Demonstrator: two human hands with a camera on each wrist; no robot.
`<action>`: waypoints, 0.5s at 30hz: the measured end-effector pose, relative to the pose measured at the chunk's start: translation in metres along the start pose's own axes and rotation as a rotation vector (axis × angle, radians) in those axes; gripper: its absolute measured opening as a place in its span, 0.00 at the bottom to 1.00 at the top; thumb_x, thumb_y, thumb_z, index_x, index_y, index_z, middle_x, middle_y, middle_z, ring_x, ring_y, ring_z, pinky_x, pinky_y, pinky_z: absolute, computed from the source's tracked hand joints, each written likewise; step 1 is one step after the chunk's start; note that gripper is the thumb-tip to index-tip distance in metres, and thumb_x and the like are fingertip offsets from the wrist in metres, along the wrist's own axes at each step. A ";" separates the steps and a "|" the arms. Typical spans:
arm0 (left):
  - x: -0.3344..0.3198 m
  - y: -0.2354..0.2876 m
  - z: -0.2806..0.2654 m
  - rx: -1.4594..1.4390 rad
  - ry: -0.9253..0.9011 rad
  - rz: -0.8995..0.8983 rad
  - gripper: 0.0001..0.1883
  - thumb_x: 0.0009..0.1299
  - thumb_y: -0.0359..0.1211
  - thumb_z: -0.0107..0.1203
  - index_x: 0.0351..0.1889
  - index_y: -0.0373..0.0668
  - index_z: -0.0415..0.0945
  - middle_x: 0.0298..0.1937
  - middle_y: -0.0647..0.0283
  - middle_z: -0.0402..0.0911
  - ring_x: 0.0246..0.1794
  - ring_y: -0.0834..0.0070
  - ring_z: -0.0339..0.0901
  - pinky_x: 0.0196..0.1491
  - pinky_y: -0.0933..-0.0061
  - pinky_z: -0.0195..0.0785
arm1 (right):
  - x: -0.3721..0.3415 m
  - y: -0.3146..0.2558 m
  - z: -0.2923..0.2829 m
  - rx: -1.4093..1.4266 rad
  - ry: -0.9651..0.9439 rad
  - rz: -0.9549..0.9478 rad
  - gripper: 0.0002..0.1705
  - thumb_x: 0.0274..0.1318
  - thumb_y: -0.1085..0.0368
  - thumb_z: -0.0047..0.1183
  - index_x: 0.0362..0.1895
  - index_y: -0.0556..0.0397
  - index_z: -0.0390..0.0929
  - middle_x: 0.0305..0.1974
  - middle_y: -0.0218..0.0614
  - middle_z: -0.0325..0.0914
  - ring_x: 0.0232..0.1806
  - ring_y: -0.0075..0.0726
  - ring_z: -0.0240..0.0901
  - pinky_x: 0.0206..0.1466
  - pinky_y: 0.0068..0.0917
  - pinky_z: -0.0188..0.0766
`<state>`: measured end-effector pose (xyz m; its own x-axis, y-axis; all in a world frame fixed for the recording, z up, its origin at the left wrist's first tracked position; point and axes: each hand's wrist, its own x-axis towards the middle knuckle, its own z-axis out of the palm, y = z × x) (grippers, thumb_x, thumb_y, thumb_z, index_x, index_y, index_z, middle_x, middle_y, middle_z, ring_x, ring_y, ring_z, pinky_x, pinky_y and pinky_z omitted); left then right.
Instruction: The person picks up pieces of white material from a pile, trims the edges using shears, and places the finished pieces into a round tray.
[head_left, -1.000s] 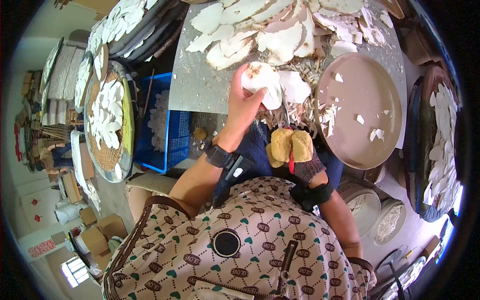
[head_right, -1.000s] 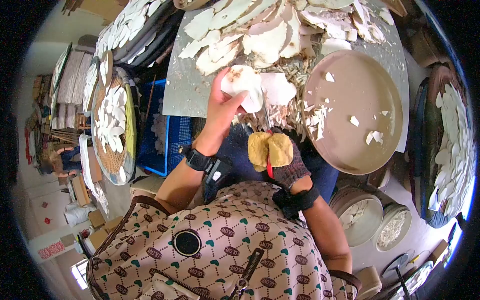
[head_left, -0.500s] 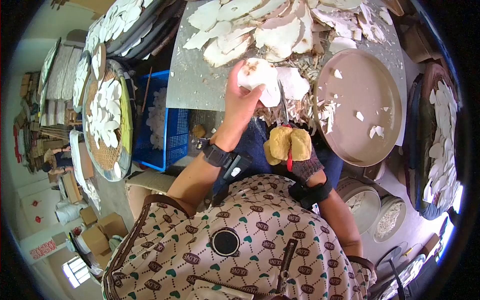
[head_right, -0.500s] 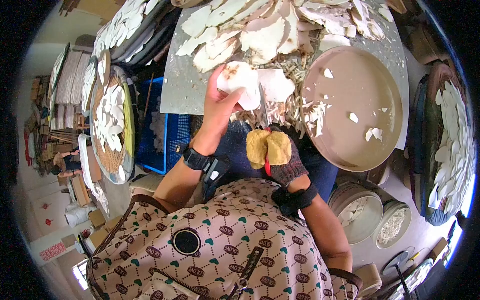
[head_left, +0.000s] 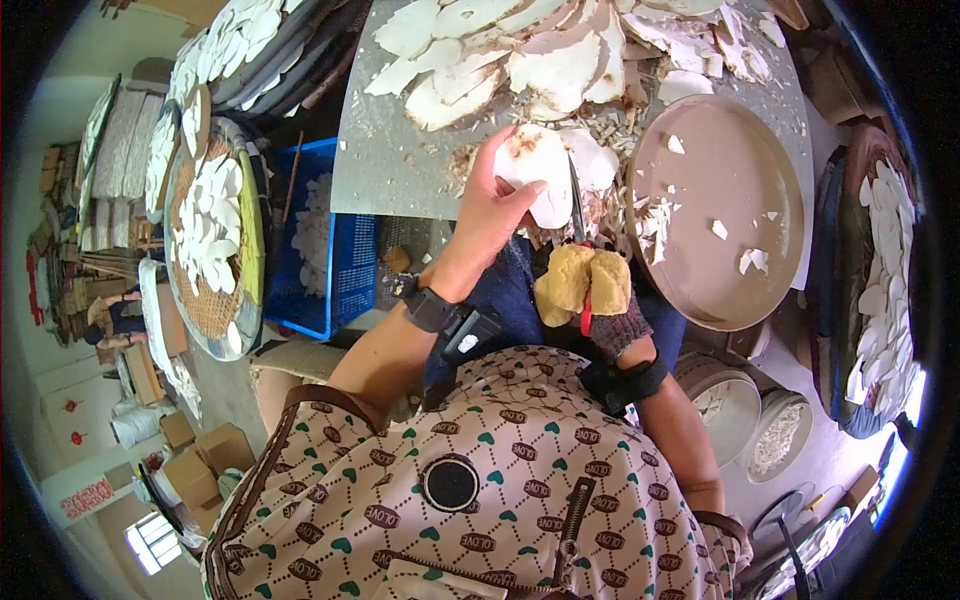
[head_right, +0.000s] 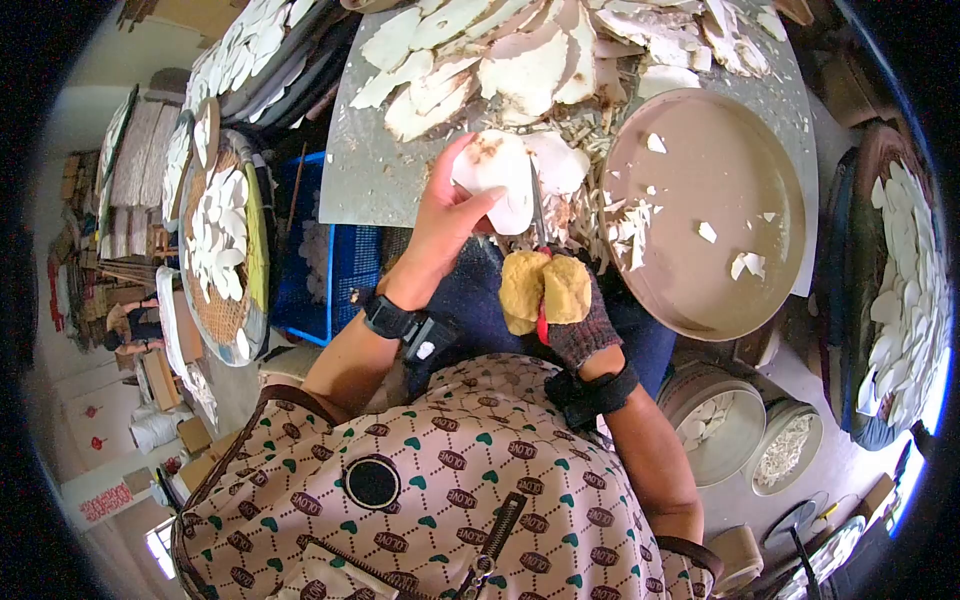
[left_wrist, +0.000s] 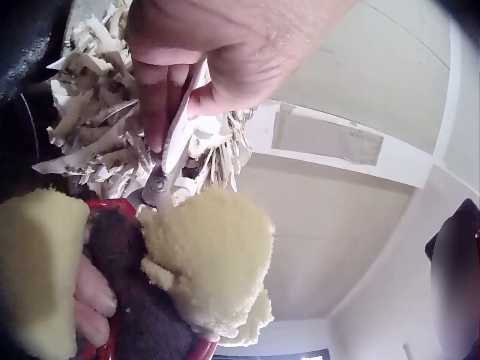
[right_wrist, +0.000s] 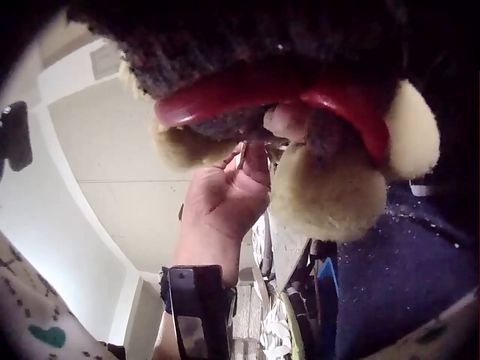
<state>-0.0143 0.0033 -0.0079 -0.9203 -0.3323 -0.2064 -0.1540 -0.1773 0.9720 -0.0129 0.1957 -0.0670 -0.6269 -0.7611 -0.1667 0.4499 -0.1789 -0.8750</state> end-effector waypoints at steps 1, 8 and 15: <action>0.000 0.001 -0.001 -0.002 -0.019 -0.011 0.36 0.59 0.22 0.54 0.64 0.49 0.49 0.44 0.58 0.75 0.33 0.75 0.77 0.30 0.77 0.73 | -0.001 0.003 0.000 0.146 -0.014 -0.011 0.16 0.57 0.67 0.44 0.49 0.58 0.66 0.46 0.39 0.71 0.48 0.36 0.71 0.53 0.32 0.68; 0.002 0.020 -0.007 0.131 -0.248 -0.009 0.35 0.59 0.21 0.52 0.64 0.49 0.51 0.42 0.56 0.76 0.35 0.79 0.75 0.35 0.79 0.71 | 0.005 0.007 -0.011 0.824 -0.092 0.013 0.16 0.61 0.66 0.40 0.51 0.61 0.64 0.48 0.41 0.70 0.51 0.38 0.68 0.56 0.35 0.66; -0.007 0.003 -0.001 -0.149 0.040 0.027 0.30 0.61 0.23 0.52 0.62 0.43 0.55 0.37 0.56 0.78 0.35 0.73 0.77 0.37 0.75 0.71 | 0.002 -0.021 -0.011 0.832 -0.156 0.069 0.17 0.61 0.66 0.41 0.52 0.60 0.64 0.50 0.42 0.69 0.51 0.38 0.68 0.55 0.35 0.66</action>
<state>-0.0081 0.0042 -0.0033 -0.9081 -0.3746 -0.1872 -0.0713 -0.3020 0.9506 -0.0306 0.2043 -0.0538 -0.5137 -0.8533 -0.0892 0.8432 -0.4830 -0.2358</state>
